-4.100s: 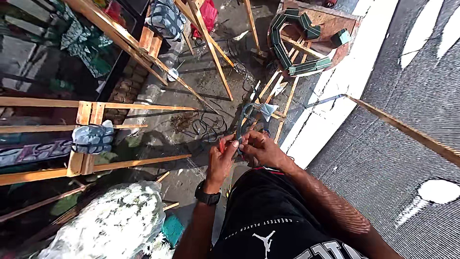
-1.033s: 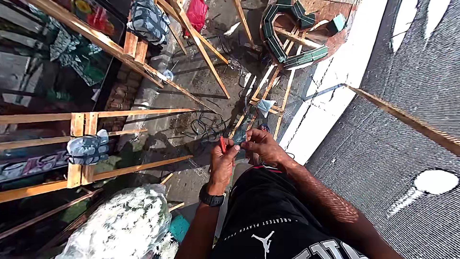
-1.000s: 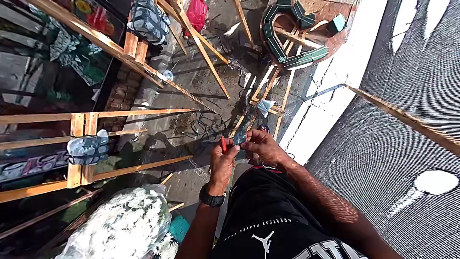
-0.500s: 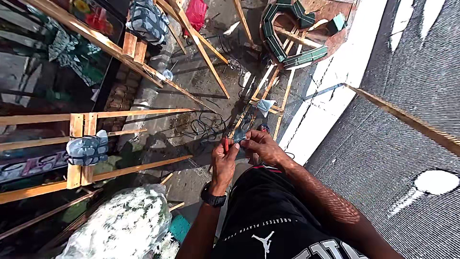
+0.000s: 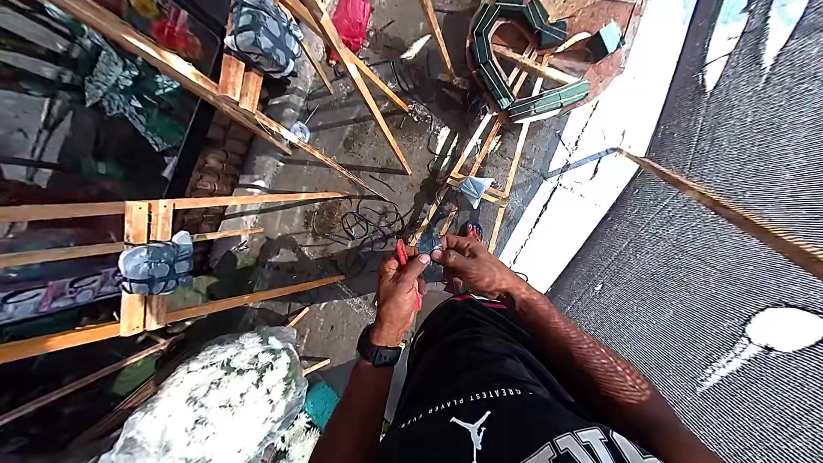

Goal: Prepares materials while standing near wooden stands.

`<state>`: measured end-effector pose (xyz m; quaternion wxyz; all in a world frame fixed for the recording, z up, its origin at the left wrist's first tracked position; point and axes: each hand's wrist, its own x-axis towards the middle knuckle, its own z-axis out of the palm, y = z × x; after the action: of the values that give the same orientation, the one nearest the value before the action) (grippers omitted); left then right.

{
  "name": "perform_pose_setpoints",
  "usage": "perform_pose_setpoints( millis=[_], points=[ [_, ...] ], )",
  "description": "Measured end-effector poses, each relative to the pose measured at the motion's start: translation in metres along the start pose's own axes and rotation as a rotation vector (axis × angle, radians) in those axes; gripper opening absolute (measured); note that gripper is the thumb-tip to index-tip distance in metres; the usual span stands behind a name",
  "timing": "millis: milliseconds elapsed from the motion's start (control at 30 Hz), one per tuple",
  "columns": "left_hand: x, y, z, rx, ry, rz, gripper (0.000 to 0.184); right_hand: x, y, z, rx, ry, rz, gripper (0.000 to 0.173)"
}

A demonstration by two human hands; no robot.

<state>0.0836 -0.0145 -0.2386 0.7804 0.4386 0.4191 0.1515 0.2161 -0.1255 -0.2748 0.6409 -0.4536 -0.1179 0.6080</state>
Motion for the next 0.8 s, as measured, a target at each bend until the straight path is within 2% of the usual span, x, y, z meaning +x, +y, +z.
perform_pose_setpoints(
  millis=[367,433,533,600,633,667,700,733,800],
  points=[
    [-0.001,0.001,0.003,0.026,0.015,-0.029,0.009,0.001,-0.004,0.006,-0.074,0.01,-0.005,0.016],
    [-0.001,0.001,0.0,-0.024,0.046,-0.036,0.013,0.0,0.0,0.009,0.02,0.066,-0.049,0.024],
    [0.008,0.006,-0.01,-0.233,0.099,-0.049,0.025,0.004,0.001,0.012,0.402,0.208,-0.142,0.039],
    [0.013,0.013,-0.019,-0.347,0.121,-0.058,0.035,0.007,-0.002,0.004,0.396,0.19,-0.15,0.028],
    [0.016,0.018,-0.03,-0.377,0.122,-0.041,0.037,0.008,-0.006,-0.007,0.28,0.132,-0.125,0.014],
    [0.017,0.023,-0.049,-0.373,0.115,0.005,0.034,0.009,-0.015,-0.026,0.103,0.078,-0.086,0.021],
    [0.014,0.028,-0.08,-0.301,0.106,0.061,0.024,0.012,-0.031,-0.052,-0.081,0.051,-0.042,0.039],
    [0.005,0.032,-0.12,-0.172,0.12,0.104,0.012,0.016,-0.05,-0.084,-0.236,0.078,0.001,0.045],
    [-0.037,0.039,-0.209,0.121,0.257,0.088,0.018,0.02,-0.1,-0.161,-0.511,0.293,0.037,0.037]
  ],
)
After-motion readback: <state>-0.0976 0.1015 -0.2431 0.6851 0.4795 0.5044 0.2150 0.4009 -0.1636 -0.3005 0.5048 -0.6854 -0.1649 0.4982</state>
